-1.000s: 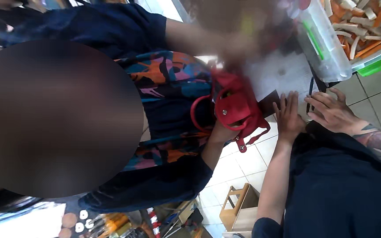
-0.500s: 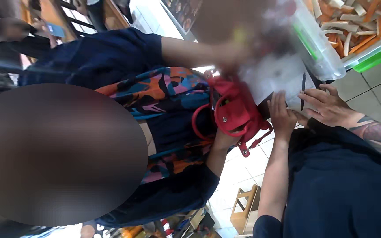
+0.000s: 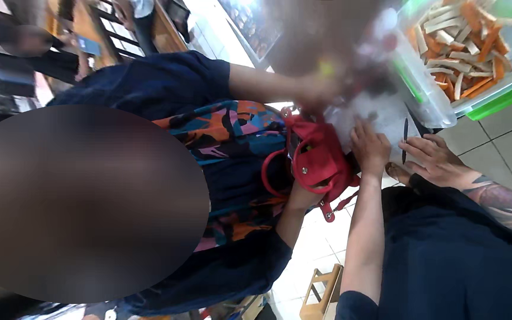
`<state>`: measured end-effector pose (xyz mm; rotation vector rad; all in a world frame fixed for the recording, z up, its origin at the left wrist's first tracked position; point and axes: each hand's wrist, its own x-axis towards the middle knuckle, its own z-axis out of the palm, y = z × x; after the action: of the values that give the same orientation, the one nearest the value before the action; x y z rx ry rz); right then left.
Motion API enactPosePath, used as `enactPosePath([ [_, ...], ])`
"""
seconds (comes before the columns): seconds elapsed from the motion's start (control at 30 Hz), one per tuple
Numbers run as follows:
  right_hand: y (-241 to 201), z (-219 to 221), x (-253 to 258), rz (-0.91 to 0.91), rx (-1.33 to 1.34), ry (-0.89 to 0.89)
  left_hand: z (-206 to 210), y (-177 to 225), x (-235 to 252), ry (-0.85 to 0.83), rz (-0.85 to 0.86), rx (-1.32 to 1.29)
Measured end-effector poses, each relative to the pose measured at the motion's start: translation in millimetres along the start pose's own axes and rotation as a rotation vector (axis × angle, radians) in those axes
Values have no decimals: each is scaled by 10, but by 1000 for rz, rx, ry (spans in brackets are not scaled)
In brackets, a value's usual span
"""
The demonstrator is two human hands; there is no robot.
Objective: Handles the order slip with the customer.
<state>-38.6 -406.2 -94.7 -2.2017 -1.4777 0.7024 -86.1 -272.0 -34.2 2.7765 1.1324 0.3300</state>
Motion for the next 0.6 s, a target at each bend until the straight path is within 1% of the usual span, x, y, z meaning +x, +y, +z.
enactPosePath([
  [0.03,28,19,8,7,16,2,244,-141,-84,-122,-27,-13],
  [0.07,35,19,20,18,26,-7,374,-208,-93,-326,-102,6],
  [0.1,25,6,31,36,34,-22,501,-268,-90,-485,-148,42],
  [0.13,25,6,37,53,39,-38,702,-377,-155,-519,-131,83],
  [0.17,49,41,33,52,47,-36,1032,-588,-324,-338,-33,66],
  [0.2,128,121,8,19,49,-5,1229,-721,-413,-232,21,44],
  [0.23,287,254,-46,-57,45,61,1255,-744,-440,-214,34,35],
  [0.27,519,422,-99,-159,10,146,1206,-703,-427,-223,30,34],
  [0.3,659,496,-123,-222,-10,194,1144,-641,-406,-223,25,40],
  [0.33,739,540,-137,-272,-17,215,1083,-582,-402,-205,14,44],
  [0.37,781,595,-142,-301,-26,233,954,-489,-380,-257,-32,74],
  [0.4,772,619,-160,-292,-37,228,583,-244,-173,-642,-211,166],
  [0.43,753,627,-149,-257,-27,208,463,-166,-49,-774,-302,167],
  [0.47,685,580,-135,-219,0,172,547,-256,-118,-679,-282,107],
  [0.5,657,573,-95,-183,48,144,817,-466,-279,-414,-165,28],
  [0.53,749,641,-73,-192,39,116,971,-590,-339,-304,-105,-18],
  [0.57,839,701,-52,-231,35,127,972,-617,-356,-291,-94,-42],
  [0.6,914,767,-19,-261,44,160,898,-600,-363,-316,-111,-55],
])
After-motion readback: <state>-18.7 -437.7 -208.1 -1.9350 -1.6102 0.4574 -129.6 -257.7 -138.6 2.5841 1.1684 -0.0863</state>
